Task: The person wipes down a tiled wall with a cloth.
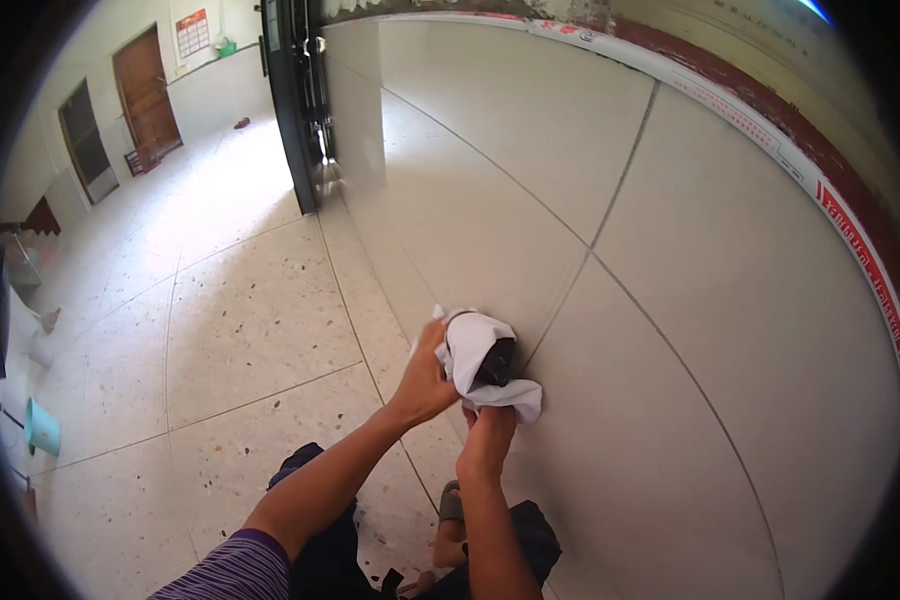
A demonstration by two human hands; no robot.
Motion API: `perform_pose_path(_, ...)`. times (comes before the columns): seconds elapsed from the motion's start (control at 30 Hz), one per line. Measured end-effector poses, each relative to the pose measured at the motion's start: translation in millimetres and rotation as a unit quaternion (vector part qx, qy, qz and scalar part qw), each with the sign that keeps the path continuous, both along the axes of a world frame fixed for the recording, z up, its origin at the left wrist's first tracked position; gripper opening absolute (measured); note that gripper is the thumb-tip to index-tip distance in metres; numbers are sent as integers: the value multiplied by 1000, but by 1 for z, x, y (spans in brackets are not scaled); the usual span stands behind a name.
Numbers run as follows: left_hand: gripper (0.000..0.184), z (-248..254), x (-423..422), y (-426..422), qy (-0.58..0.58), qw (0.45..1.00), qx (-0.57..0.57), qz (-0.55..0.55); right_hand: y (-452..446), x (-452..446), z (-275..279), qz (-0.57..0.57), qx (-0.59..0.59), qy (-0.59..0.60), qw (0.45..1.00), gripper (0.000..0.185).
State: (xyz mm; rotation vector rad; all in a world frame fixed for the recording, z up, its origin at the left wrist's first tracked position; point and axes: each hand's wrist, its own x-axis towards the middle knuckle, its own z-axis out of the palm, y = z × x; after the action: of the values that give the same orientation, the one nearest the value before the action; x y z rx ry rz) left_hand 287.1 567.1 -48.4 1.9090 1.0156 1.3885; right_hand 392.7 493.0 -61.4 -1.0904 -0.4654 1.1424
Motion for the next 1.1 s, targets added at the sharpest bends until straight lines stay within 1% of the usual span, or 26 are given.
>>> perform_pose_path(0.03,89,-5,-7,-2,13,996,-68,-49,1,-2,-4,-1,46,-35,998,48)
perform_pose_path(0.07,89,0,-14,-7,14,997,-65,-46,-1,-6,-4,1,50,-34,998,48)
perform_pose_path(0.1,90,6,-22,-12,-23,976,-180,-121,-4,-10,-3,-18,84,-216,972,45)
perform_pose_path(0.13,91,13,-29,-17,-60,935,-290,-194,-7,-12,0,-38,118,-392,912,41)
perform_pose_path(0.17,89,29,-35,-24,-127,896,-323,-275,-16,-17,5,-59,118,-496,858,40)
perform_pose_path(0.2,89,31,-35,-25,-127,898,-319,-276,-18,-19,6,-61,122,-497,857,40)
perform_pose_path(0.27,83,27,-27,-30,-115,891,-308,-312,-14,-19,8,-122,243,-551,789,39)
perform_pose_path(0.3,73,20,-20,-34,-182,886,-337,-260,-15,-17,-1,-111,223,-561,790,42)
perform_pose_path(0.33,73,15,-13,-31,-186,887,-332,-263,-17,-14,-8,-112,227,-565,785,42)
perform_pose_path(0.4,62,15,-4,-26,-233,909,-325,-121,-20,-14,-11,-43,193,-565,801,47)
perform_pose_path(0.43,59,14,2,-23,-238,931,-269,-67,-20,-19,-13,-72,194,-538,817,48)
perform_pose_path(0.47,59,20,4,-22,-241,930,-268,-66,-23,-27,-5,-70,195,-540,816,48)
perform_pose_path(0.5,65,29,5,-22,-209,970,-119,-27,-27,-38,5,-78,197,-318,924,46)
perform_pose_path(0.53,71,37,7,-23,-170,985,31,13,-32,-42,12,-82,186,-75,976,44)
perform_pose_path(0.57,74,48,10,-26,-146,987,72,13,-36,-39,13,-79,116,-23,990,39)
perform_pose_path(0.6,78,56,13,-28,-121,986,112,13,-33,-33,-3,-79,112,-24,990,39)
perform_pose_path(0.67,79,52,22,-21,-48,976,202,66,-29,-20,-52,122,-46,164,978,33)
perform_pose_path(0.73,83,33,27,-15,-25,974,189,126,-35,-33,-62,177,-58,195,963,30)
perform_pose_path(0.77,83,22,28,-11,-24,974,188,127,-38,-45,-59,192,-86,163,964,32)
perform_pose_path(0.83,85,-3,27,-2,-88,983,44,155,-41,-50,-55,233,-149,101,956,34)
perform_pose_path(0.87,85,-17,26,4,-84,983,43,156,-40,-54,-46,234,-150,105,955,34)
perform_pose_path(0.93,87,-40,24,15,-79,982,6,171,-38,-63,-24,294,-224,-78,926,35)
perform_pose_path(0.97,86,-44,19,15,-68,986,-49,145,-38,-62,-37,295,-225,-77,926,35)
perform_pose_path(1.0,86,-43,17,12,-66,986,-49,145,-37,-60,-55,377,-142,-339,850,37)
perform_pose_path(1.03,86,-42,15,9,-51,990,-55,121,-37,-59,-71,425,-44,-571,701,40)
perform_pose_path(1.1,89,-26,9,-5,-29,996,-57,68,-43,-62,-52,431,-64,-585,684,38)
